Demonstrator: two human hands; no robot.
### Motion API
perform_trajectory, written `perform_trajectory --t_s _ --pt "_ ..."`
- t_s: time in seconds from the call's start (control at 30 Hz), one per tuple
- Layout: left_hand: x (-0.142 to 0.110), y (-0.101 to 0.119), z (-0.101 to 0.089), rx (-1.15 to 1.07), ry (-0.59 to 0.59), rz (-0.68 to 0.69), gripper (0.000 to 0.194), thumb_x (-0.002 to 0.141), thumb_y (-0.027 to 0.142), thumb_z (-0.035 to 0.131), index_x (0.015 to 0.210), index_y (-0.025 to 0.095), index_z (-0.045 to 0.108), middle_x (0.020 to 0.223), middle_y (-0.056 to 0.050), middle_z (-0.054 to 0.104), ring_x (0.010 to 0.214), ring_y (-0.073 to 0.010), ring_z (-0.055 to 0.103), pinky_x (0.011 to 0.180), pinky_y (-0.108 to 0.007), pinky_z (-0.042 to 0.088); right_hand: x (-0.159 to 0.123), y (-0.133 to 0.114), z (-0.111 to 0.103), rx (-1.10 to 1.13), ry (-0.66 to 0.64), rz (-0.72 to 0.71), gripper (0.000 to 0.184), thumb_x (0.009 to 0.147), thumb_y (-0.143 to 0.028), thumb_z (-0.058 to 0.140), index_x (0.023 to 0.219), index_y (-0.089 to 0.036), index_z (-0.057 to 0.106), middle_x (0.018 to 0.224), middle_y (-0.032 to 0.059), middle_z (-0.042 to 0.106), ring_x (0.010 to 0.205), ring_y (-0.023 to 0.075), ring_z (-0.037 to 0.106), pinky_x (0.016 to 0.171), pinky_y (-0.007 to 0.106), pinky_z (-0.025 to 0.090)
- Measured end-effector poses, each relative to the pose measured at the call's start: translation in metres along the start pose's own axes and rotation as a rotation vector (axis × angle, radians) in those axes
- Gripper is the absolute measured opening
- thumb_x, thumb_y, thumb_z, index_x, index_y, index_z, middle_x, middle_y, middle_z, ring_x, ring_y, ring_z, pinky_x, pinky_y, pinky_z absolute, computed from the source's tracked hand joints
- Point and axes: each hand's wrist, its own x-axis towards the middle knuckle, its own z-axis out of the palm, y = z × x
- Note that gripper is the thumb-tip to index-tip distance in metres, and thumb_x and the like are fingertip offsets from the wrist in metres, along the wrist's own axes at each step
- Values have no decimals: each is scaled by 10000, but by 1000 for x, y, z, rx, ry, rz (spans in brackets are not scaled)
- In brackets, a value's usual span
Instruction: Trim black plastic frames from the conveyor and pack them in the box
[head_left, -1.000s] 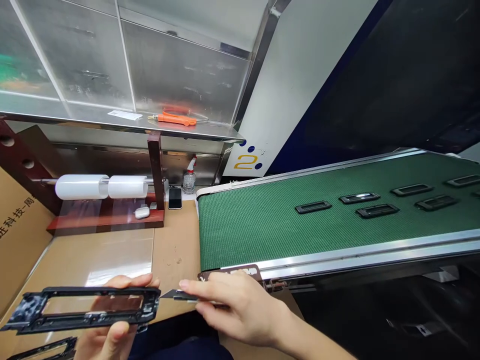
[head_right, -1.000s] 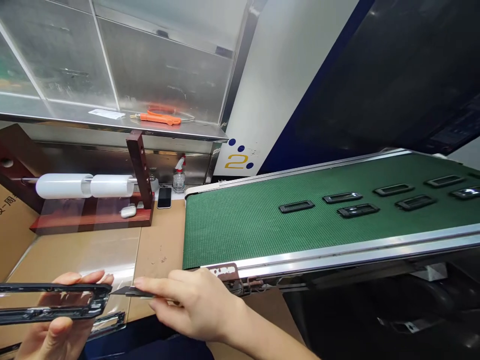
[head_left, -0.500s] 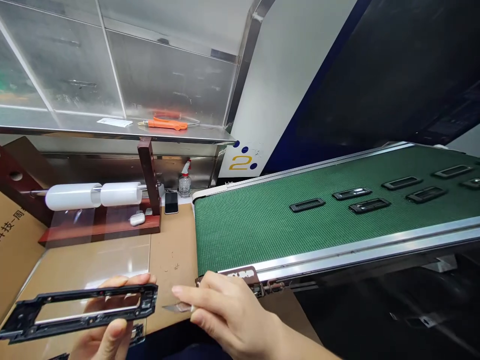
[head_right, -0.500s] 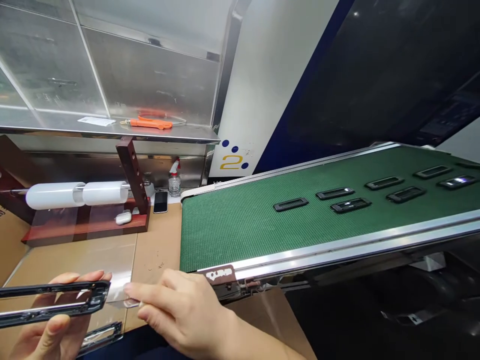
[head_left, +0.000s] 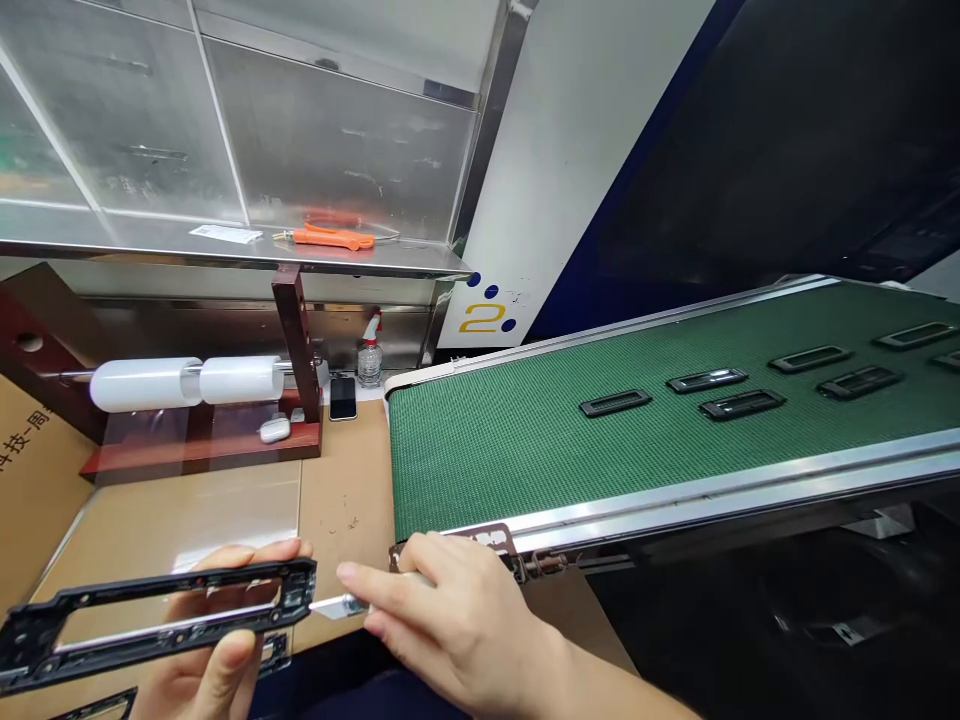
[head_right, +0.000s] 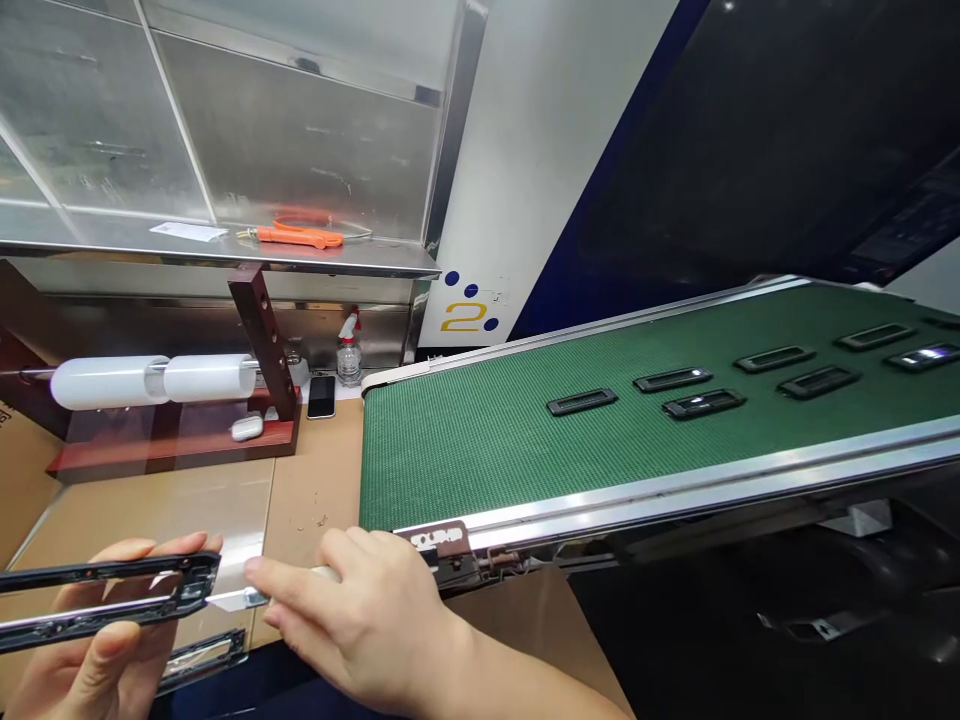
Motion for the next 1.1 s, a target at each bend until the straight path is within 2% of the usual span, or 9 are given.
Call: perform_trajectory --t_s 0.1,0.33,0.47,0.57,0.63,0.7,0.8,0.97,1.1 --pt "2 -4 -7 15 -14 21 628 581 286 857 1135 297 561 1140 -10 676 1230 -288 499 963 -269 497 0 0 2 -14 7 0 341 977 -370 371 1225 -267 582 695 -1 541 580 136 480 503 274 327" --pt "-5 -5 3 33 -63 66 498 631 315 831 1077 307 608 1081 3 705 1020 -260 647 853 -266 555 0 -3 2 -14 19 14 341 974 -364 377 1215 -259 594 696 1 556 575 138 486 503 277 332" --pt "-6 -5 2 31 -67 46 509 636 324 827 1093 317 603 1097 1 700 1029 -268 643 857 -288 554 0 0 1 17 10 10 345 979 -372 357 1203 -280 604 694 -1 571 574 136 504 504 266 345" --pt "-5 -6 2 30 -57 58 507 646 334 819 1101 319 596 1127 -4 688 1044 -252 637 858 -263 548 -1 4 4 114 8 43 365 944 -466 423 1160 -250 624 694 -9 614 559 131 530 492 258 359" --pt "-6 -6 5 57 -24 98 482 667 352 804 1100 299 598 1154 -20 676 1067 -239 625 867 -228 535 0 4 7 230 32 98 372 877 -488 545 1083 -196 648 717 -8 664 580 126 574 521 247 400" --pt "-9 -5 11 122 13 149 435 693 366 786 1080 278 608 1171 -28 667 1095 -233 609 890 -214 522 3 1 11 361 77 154 274 832 -364 635 1015 -163 662 780 2 711 643 119 625 595 216 450" --pt "-14 -1 25 218 17 268 372 696 360 789 1017 263 627 1144 -27 677 1082 -240 616 907 -239 526 11 -6 15 513 121 205 185 809 -169 627 985 -163 682 859 7 739 715 100 663 678 165 476" --pt "-17 6 41 349 -51 516 252 768 306 729 1000 254 644 1069 -4 704 984 -198 658 880 -219 538 24 -11 16 614 107 241 150 819 -178 616 937 -169 710 845 8 742 712 96 666 677 151 480" --pt "-18 6 38 399 -97 529 258 779 300 717 1019 239 645 1093 -21 696 1000 -215 654 886 -232 539 28 -10 11 653 50 301 149 780 -142 624 897 -172 711 790 -2 723 653 92 634 625 159 461"
